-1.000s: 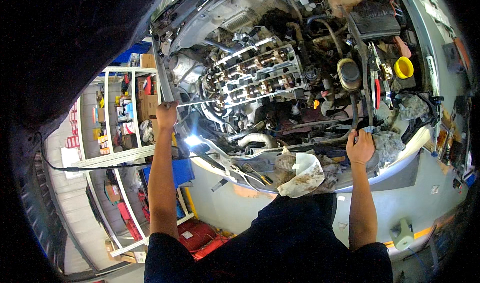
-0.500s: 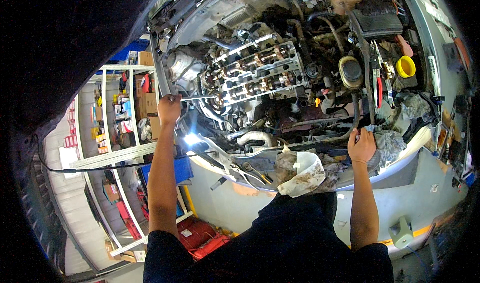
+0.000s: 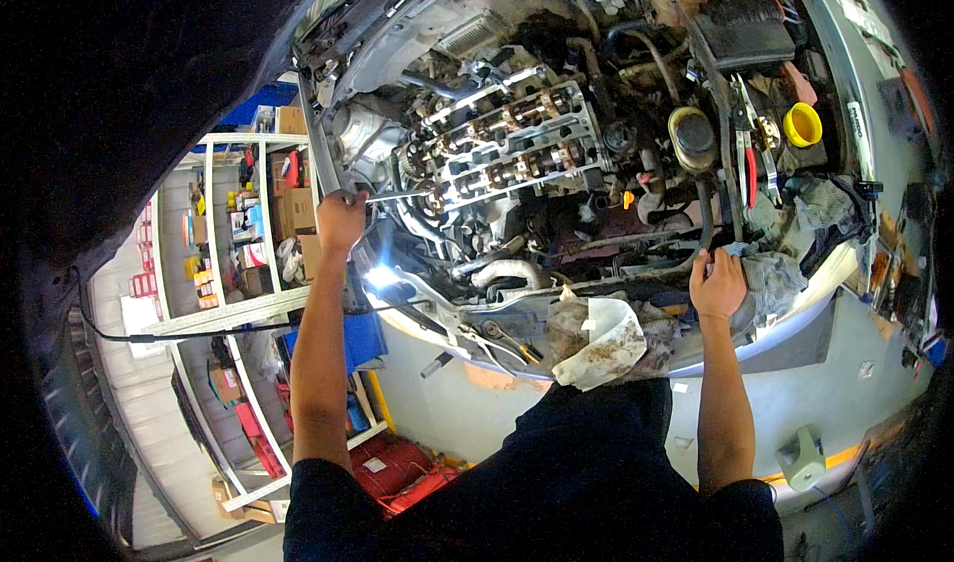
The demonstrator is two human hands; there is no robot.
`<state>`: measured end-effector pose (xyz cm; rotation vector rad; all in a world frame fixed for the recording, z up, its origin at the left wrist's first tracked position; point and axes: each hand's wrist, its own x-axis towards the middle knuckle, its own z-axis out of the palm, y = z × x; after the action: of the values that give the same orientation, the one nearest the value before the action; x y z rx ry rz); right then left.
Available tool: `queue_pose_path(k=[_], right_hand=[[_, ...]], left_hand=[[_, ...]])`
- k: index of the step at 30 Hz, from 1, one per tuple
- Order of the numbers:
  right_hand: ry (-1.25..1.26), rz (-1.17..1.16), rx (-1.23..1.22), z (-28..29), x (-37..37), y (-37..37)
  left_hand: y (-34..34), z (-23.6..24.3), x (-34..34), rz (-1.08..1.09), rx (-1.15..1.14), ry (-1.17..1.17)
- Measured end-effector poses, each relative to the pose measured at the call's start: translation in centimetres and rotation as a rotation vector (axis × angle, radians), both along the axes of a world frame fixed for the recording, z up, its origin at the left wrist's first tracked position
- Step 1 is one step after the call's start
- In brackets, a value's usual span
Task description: The person applies sealant to a metal engine component using a caulking gun and installs it into the engine block. They then use a torque wrench to tighten bolts on the engine assembly.
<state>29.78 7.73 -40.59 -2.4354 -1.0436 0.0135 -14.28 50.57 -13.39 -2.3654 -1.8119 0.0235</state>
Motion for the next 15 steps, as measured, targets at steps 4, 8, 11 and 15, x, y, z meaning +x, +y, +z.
queue_pose_path(k=[4,8,11,15], right_hand=[[-0.01,0.003,0.006,0.2,0.1,-0.1],[0.017,0.01,0.029,0.3,0.0,0.2],[0.017,0.011,0.029,0.5,-0.1,0.2],[0.01,-0.001,0.005,0.6,0.0,0.1]], left_hand=[[-2.3,-0.8,3.1,-0.071,-0.066,0.049],[1.3,-2.7,-1.8,-0.035,0.012,0.063],[4.6,-2.1,-3.8,0.293,-0.112,-0.102],[5.8,-1.6,-4.1,0.451,-0.339,-0.431]])
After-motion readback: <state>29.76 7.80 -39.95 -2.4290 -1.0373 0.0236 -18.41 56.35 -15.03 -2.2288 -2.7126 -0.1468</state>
